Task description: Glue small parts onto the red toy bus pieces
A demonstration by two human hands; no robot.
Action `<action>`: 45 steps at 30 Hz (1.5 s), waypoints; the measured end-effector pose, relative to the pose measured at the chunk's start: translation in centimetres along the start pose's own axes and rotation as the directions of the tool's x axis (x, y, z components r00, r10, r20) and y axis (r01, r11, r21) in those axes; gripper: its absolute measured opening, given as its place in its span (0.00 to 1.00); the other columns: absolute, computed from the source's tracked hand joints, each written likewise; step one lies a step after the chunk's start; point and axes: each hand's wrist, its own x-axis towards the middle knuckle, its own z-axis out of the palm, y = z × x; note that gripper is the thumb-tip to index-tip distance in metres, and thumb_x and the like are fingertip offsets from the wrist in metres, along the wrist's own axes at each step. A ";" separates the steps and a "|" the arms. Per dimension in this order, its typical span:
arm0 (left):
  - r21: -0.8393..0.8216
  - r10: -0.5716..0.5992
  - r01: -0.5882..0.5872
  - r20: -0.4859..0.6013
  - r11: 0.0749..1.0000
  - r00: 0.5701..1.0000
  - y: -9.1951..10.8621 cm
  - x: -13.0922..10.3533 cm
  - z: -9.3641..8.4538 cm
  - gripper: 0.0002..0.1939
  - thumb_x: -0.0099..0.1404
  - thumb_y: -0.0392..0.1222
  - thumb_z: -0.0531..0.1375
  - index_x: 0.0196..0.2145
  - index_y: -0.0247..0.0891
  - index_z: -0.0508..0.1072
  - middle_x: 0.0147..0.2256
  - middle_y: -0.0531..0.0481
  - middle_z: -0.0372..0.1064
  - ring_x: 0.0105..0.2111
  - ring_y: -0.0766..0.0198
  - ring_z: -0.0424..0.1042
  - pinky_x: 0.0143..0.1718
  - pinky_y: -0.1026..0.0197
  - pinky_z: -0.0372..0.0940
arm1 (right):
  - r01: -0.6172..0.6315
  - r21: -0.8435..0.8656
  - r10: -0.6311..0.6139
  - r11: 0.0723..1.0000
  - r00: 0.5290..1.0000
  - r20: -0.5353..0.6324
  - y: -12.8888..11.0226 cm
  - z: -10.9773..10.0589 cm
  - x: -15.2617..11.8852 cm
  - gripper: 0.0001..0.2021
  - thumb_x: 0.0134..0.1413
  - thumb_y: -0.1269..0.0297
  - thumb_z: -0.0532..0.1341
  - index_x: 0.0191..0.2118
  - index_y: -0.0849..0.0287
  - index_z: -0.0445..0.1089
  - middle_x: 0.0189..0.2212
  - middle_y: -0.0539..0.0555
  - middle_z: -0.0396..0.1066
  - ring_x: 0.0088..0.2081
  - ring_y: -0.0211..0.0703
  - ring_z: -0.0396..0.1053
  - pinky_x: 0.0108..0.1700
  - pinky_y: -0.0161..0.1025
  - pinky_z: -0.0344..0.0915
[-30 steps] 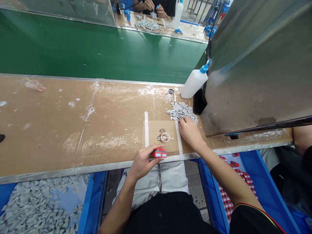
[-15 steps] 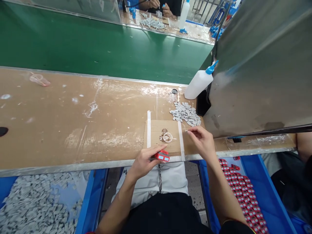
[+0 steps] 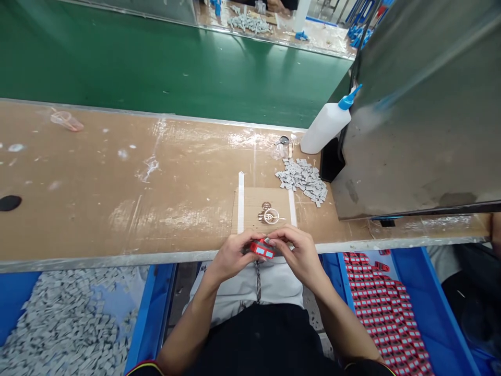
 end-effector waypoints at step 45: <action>0.407 0.274 -0.288 0.093 0.867 0.957 -0.7 -0.1 0.4 0.07 0.66 0.33 0.65 0.42 0.39 0.73 0.38 0.47 0.82 0.35 0.59 0.82 0.36 0.61 0.74 | -0.240 0.061 0.211 0.969 0.929 0.303 0.6 -0.9 -0.2 0.03 0.61 0.71 0.62 0.35 0.59 0.72 0.32 0.49 0.67 0.30 0.36 0.65 0.31 0.33 0.61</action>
